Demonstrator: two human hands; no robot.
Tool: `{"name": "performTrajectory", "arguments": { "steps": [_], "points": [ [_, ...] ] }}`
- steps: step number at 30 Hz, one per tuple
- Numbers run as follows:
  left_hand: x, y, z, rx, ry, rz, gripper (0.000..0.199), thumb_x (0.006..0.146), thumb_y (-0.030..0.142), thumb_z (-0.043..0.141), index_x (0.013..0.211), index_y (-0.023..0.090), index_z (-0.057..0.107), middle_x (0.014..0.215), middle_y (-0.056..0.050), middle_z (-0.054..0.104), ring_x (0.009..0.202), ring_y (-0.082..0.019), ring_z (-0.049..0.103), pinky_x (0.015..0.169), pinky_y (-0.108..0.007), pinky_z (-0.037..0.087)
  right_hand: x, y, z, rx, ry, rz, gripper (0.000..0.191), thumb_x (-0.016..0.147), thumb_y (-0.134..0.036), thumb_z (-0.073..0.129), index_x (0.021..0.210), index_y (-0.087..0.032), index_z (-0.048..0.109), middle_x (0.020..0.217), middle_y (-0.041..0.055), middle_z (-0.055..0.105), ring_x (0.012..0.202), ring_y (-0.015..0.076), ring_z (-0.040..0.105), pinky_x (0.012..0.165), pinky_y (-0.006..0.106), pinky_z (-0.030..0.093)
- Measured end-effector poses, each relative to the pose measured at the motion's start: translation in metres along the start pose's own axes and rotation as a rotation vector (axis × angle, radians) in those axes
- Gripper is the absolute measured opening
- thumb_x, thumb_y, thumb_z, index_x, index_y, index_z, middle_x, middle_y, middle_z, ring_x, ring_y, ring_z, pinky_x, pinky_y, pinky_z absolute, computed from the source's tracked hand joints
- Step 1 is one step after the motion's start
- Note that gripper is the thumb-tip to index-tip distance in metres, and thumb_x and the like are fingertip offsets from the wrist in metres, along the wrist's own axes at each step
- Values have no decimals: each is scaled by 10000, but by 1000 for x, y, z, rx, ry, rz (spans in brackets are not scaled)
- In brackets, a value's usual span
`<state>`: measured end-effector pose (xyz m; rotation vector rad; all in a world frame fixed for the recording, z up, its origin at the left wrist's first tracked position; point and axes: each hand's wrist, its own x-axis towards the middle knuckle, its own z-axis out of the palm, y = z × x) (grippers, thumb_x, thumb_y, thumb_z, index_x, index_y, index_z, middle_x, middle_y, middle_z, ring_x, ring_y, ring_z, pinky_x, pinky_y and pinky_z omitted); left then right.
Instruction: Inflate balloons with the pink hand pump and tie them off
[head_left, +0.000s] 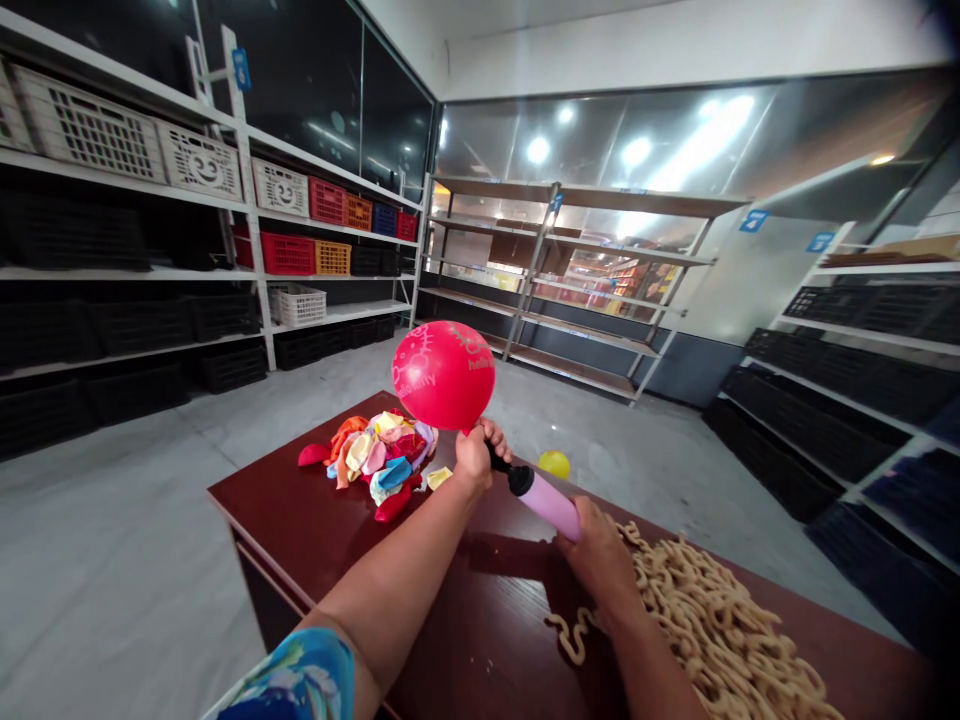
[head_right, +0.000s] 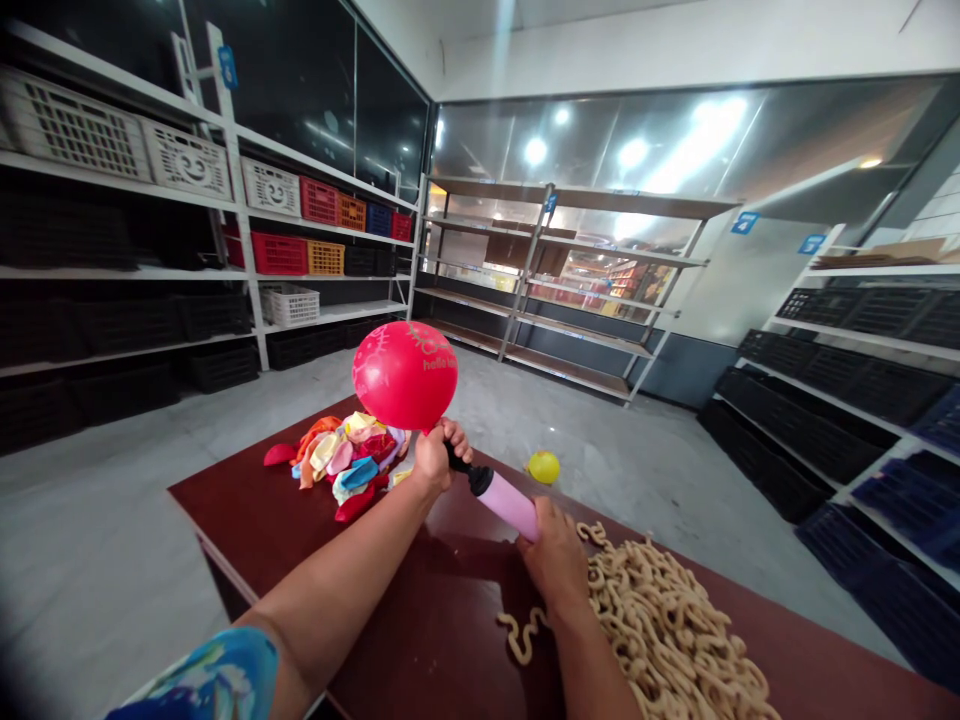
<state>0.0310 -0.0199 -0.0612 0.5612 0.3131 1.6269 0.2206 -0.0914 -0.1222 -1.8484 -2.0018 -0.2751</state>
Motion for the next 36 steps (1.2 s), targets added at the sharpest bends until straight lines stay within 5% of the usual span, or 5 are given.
{"name": "performTrajectory", "arguments": {
  "steps": [10, 19, 24, 36],
  "points": [
    [15, 29, -13, -74, 60, 80, 178, 655, 116, 443, 613, 194, 288, 506, 56, 274, 371, -74, 310, 377, -217, 257, 4, 38, 4, -101, -45, 126, 245, 695, -192, 517, 940, -197, 517, 921, 66, 592, 832, 229, 527, 701, 310, 339],
    [3, -2, -7, -44, 11, 28, 161, 621, 119, 438, 601, 193, 297, 507, 53, 286, 373, -68, 302, 374, -216, 272, -1, 5, 5, 10, 103, -74, 331, 716, -220, 524, 1043, -185, 484, 965, 75, 592, 893, 230, 537, 800, 328, 373],
    [1, -8, -6, -27, -8, -2, 139, 621, 120, 426, 610, 195, 309, 512, 48, 312, 369, -74, 314, 371, -225, 286, 0, 0, 6, 58, 74, -133, 372, 739, -244, 508, 1106, -197, 465, 1036, 74, 580, 930, 227, 531, 832, 326, 377],
    [15, 26, -13, -68, 104, 51, 163, 657, 121, 429, 613, 195, 291, 502, 56, 270, 367, -72, 300, 373, -221, 263, 3, 27, -4, -174, -77, 162, 357, 699, -238, 524, 1055, -253, 517, 1015, 52, 582, 931, 266, 522, 705, 348, 357]
  ]
}}
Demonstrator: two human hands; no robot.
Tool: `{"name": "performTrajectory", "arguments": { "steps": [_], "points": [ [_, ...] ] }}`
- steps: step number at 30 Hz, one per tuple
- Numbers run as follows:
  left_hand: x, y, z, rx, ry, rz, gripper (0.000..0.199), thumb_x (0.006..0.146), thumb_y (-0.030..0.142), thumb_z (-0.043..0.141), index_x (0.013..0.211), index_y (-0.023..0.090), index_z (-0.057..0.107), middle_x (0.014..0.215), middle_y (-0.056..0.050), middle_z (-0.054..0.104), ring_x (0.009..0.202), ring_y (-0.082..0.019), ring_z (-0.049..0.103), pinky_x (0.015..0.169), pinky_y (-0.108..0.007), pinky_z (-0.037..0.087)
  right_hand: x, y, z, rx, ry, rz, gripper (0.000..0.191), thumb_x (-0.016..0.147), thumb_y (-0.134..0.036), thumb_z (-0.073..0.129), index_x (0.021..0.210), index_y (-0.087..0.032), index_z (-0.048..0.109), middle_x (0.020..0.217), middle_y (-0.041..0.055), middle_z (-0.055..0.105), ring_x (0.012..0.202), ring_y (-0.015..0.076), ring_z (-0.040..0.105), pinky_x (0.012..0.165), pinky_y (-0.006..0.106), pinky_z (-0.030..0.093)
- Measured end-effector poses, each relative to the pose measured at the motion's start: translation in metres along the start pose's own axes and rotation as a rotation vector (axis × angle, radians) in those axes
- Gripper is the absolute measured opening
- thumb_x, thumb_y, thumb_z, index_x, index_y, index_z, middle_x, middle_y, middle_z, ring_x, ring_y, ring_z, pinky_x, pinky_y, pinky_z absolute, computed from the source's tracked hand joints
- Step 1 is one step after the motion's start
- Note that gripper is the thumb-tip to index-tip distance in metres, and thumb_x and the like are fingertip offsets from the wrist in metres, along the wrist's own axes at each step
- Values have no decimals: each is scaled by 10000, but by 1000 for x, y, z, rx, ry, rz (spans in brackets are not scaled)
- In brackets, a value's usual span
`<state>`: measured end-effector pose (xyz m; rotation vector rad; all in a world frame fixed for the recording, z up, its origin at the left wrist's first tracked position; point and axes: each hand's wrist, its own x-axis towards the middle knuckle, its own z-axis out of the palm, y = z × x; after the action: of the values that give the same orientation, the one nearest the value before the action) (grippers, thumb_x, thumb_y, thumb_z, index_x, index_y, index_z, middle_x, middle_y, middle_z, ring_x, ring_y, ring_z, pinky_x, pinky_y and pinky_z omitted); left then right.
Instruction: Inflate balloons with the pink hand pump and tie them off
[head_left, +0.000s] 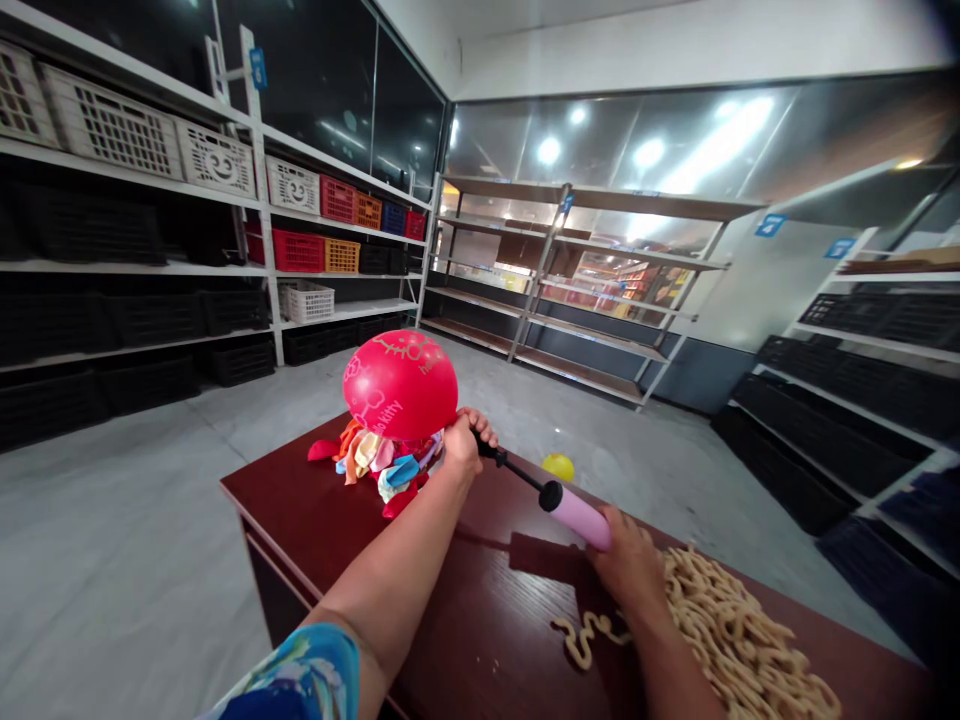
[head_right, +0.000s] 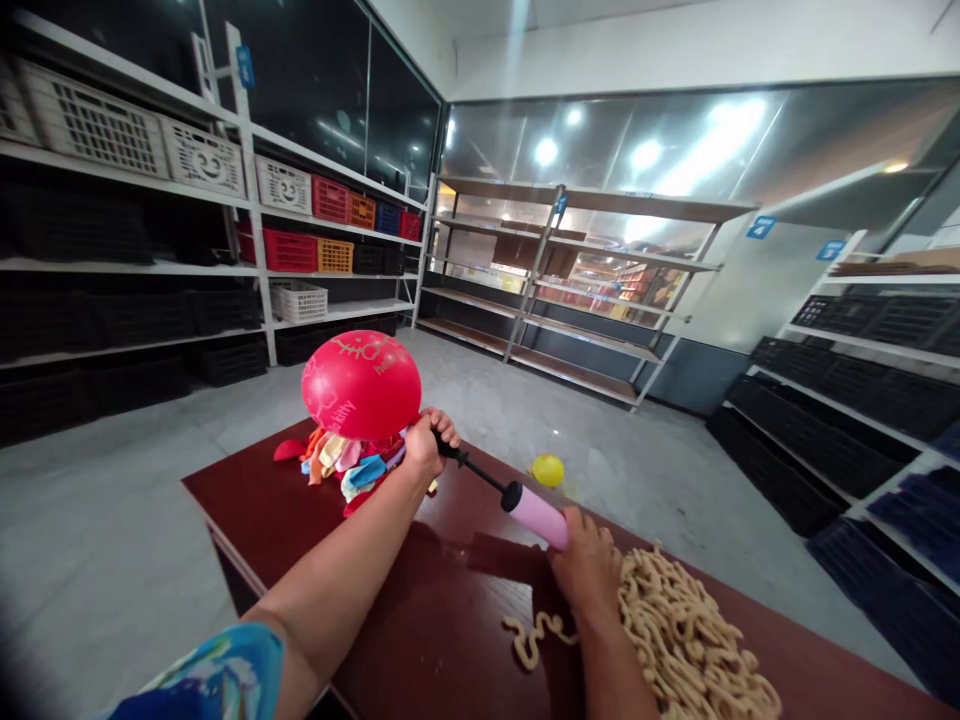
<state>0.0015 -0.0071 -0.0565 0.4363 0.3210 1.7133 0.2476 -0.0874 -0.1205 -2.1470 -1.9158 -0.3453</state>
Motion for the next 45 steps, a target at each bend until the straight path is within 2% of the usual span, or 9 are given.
{"name": "performTrajectory", "arguments": {
  "steps": [12, 16, 19, 25, 28, 31, 38, 42, 45],
  "points": [
    [-14, -49, -8, 35, -20, -124, 190, 637, 114, 427, 592, 196, 262, 492, 51, 283, 373, -73, 302, 377, -215, 262, -14, -34, -11, 90, -23, -142, 325, 709, -291, 590, 1010, -194, 516, 943, 65, 601, 883, 220, 541, 742, 309, 323],
    [-27, -65, -5, 49, 5, -195, 178, 649, 109, 411, 601, 199, 264, 491, 50, 285, 374, -78, 309, 383, -220, 275, -18, -47, -20, 135, 57, -254, 551, 771, -454, 541, 1256, -225, 414, 1079, 93, 578, 963, 248, 526, 803, 344, 323],
    [-30, -71, -4, 54, 27, -209, 174, 670, 121, 422, 612, 197, 277, 499, 51, 301, 379, -74, 320, 402, -218, 297, -18, -51, -22, 130, 76, -352, 633, 808, -447, 500, 1373, -260, 284, 1144, 92, 552, 957, 243, 527, 795, 341, 334],
    [-12, -52, -11, 96, 67, -267, 165, 683, 110, 406, 600, 194, 291, 481, 48, 337, 402, -94, 407, 490, -253, 397, -15, -42, -22, 134, 68, -329, 557, 804, -326, 526, 1334, -282, 360, 1193, 67, 530, 996, 237, 496, 814, 342, 316],
    [3, -35, -18, 204, 186, -159, 150, 703, 110, 398, 601, 189, 321, 483, 46, 368, 421, -95, 443, 510, -249, 412, -16, -40, -24, 115, -2, -322, 533, 785, -309, 553, 1297, -298, 405, 1184, 60, 539, 997, 242, 486, 817, 354, 301],
    [9, -29, -22, 275, 225, -89, 166, 703, 116, 422, 587, 184, 325, 463, 60, 333, 380, -65, 373, 434, -191, 325, -20, -45, -25, 119, -117, -390, 541, 768, -315, 578, 1284, -321, 415, 1160, 44, 558, 1008, 243, 481, 807, 349, 302],
    [-14, -54, -10, 377, -30, -167, 167, 637, 91, 398, 512, 175, 327, 441, 38, 334, 359, -65, 346, 372, -188, 180, -28, -54, -30, 168, -225, -489, 641, 749, -426, 599, 1333, -304, 367, 1132, 67, 581, 1003, 244, 501, 837, 359, 312],
    [-33, -72, -6, 501, -167, -314, 193, 642, 83, 414, 476, 165, 361, 433, 21, 371, 359, -67, 336, 370, -198, 155, -23, -50, -29, 245, -63, -381, 558, 792, -541, 499, 1250, -223, 475, 1163, 97, 570, 1030, 261, 505, 859, 378, 331],
    [-43, -81, -8, 602, -264, -334, 235, 657, 64, 464, 443, 145, 412, 410, 16, 385, 383, -61, 322, 391, -197, 194, -18, -47, -24, 382, 78, -280, 451, 878, -470, 376, 1199, -185, 514, 1151, 110, 575, 1047, 232, 513, 876, 363, 359]
  ]
}}
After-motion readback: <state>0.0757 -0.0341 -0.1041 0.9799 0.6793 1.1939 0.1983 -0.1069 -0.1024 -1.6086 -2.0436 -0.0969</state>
